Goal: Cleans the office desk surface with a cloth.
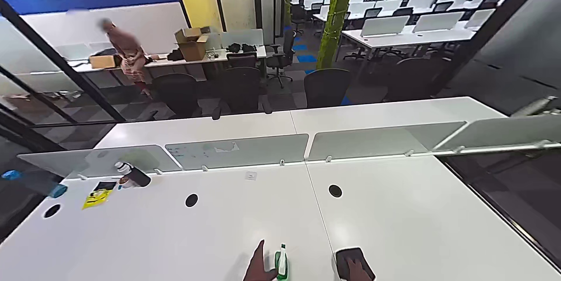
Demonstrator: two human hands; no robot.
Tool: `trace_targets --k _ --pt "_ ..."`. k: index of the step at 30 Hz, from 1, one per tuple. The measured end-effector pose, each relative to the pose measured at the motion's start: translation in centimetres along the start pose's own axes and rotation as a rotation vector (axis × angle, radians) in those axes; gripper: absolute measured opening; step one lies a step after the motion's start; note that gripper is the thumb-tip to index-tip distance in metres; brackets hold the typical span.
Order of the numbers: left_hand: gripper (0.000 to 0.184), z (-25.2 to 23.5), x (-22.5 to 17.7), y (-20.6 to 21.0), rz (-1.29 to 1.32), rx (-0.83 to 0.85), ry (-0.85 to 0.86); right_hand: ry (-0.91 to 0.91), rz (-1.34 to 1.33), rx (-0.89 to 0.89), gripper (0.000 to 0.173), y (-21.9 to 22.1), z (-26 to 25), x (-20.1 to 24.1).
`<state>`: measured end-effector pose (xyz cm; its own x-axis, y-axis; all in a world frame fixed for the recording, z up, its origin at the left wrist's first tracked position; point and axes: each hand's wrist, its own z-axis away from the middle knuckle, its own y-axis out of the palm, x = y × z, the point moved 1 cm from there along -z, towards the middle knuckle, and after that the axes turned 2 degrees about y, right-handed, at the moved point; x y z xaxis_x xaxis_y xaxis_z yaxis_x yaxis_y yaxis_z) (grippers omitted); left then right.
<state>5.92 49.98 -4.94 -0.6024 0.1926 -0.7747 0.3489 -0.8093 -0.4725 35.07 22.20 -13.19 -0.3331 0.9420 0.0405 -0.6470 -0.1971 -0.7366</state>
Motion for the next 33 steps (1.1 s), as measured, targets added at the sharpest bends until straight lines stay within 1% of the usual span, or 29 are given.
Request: trace_targets --k 2,5,6,8,9,11,13,16,18,21,25,29,33 --pt "0.121 -1.2 -0.5 0.4 0.041 0.014 0.054 -0.030 -0.001 0.028 0.078 1.3 0.4 1.2" --pt "0.123 -2.5 -0.6 0.7 0.068 0.077 0.119 -0.085 0.052 0.079 0.078 3.3 1.4 2.8" --pt "0.123 -3.1 -0.5 0.7 0.066 0.111 0.142 -0.096 0.070 0.105 0.078 3.2 2.0 3.6" --pt "0.124 -3.7 -0.2 0.9 0.048 0.194 0.189 -0.108 0.076 0.166 0.083 3.4 2.8 4.2" --pt "0.124 -4.1 0.1 1.2 0.022 0.233 0.221 -0.114 0.067 0.183 0.087 3.6 2.4 4.1" --pt "0.121 -4.5 0.9 1.9 -0.014 0.294 0.277 -0.124 0.055 0.207 0.092 4.2 1.5 3.6" --pt "0.111 -4.3 1.0 2.5 0.007 0.309 0.296 -0.124 0.064 0.239 0.092 4.5 0.7 3.5" --pt "0.096 -4.3 0.2 3.1 0.002 0.289 0.304 -0.132 0.088 0.278 0.091 4.0 -0.1 3.6" --pt "0.090 -4.0 0.3 3.7 -0.011 0.260 0.296 -0.147 0.117 0.293 0.091 4.5 -0.3 3.2" --pt "0.078 -4.6 0.3 4.5 -0.028 0.220 0.295 -0.172 0.143 0.281 0.091 4.2 -0.7 2.7" --pt "0.058 -4.5 0.3 5.4 -0.029 0.171 0.265 -0.218 0.171 0.241 0.090 3.7 -0.2 2.2" --pt "0.056 -3.8 1.1 5.9 -0.003 0.078 0.259 -0.263 0.186 0.233 0.088 3.4 0.0 1.7" --pt "0.055 -3.0 1.7 6.5 0.000 -0.019 0.188 -0.315 0.217 0.220 0.091 3.6 -0.2 1.2"
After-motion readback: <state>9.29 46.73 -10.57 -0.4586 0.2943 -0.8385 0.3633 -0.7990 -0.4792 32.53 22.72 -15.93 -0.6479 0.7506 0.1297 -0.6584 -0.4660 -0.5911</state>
